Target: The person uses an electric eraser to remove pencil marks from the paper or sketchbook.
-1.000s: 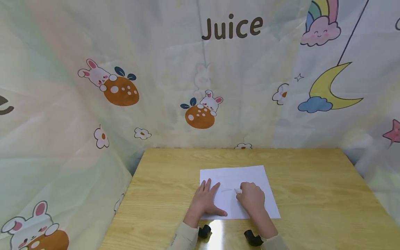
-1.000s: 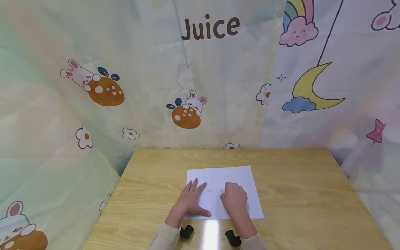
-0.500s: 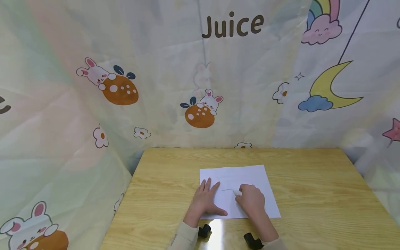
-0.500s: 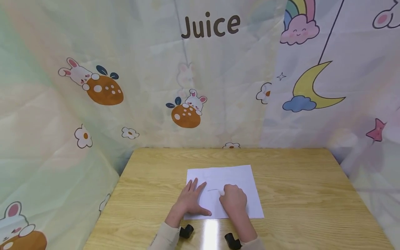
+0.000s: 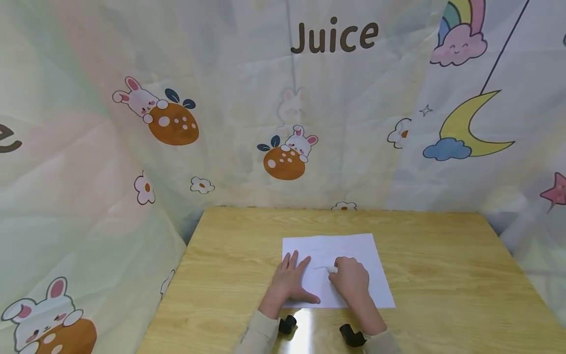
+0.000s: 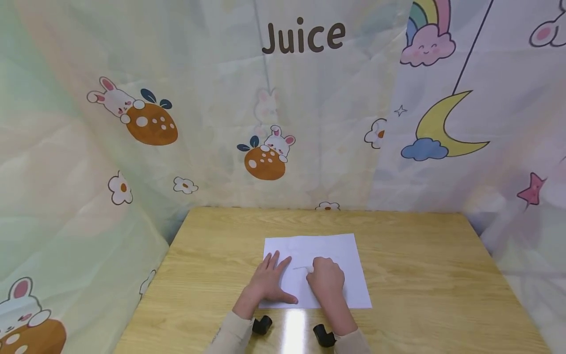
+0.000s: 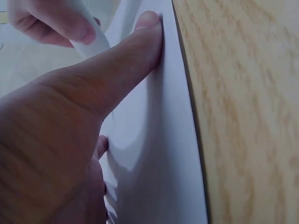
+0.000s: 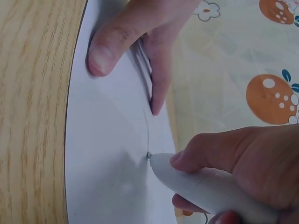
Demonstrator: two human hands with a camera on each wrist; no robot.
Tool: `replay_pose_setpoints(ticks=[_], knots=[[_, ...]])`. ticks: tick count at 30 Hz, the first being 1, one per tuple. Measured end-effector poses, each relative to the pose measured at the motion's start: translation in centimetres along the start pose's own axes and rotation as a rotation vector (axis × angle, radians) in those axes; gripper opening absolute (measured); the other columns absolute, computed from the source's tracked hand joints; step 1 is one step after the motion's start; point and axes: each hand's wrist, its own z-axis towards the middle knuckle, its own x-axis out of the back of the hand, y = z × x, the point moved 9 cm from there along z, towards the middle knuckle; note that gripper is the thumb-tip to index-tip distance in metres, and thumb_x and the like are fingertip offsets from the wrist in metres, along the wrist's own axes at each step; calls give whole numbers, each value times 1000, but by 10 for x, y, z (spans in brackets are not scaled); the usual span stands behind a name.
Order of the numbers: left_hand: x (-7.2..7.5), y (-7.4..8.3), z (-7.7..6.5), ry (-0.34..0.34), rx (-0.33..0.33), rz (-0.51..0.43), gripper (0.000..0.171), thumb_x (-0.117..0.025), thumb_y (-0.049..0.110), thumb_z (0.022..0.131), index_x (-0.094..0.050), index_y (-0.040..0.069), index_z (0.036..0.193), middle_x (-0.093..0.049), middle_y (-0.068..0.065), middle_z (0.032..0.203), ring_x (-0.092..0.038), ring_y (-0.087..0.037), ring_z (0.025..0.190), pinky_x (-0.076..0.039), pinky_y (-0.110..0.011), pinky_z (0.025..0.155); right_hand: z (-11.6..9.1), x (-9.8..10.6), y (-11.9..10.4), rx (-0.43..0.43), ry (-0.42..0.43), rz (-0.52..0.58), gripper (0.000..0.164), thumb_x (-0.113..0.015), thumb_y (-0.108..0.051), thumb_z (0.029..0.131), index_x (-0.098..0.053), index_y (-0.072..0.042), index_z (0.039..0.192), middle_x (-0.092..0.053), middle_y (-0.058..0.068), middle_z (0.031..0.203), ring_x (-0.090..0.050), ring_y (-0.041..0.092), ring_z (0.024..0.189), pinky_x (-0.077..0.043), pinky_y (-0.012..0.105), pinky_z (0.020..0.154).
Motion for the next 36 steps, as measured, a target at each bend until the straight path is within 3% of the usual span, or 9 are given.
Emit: replay_pose_setpoints(ticks=[10, 36], knots=[[-1, -2, -1, -31, 12, -14, 117, -75, 76, 58, -32, 24, 153, -20, -17, 158, -16, -38, 144, -23, -50, 113, 0, 0, -2, 2, 2, -1, 15, -77, -14, 73, -70, -4, 81, -64, 7, 69, -55, 21, 55, -48, 42, 47], [5, 1, -1, -20, 5, -4, 117, -75, 78, 56, -34, 24, 152, -22, -18, 157, -18, -39, 143, -25, -50, 112, -3, -2, 2, -16, -18, 12, 16, -76, -16, 75, -71, -4, 83, -63, 6, 68, -53, 20, 54, -48, 41, 47]])
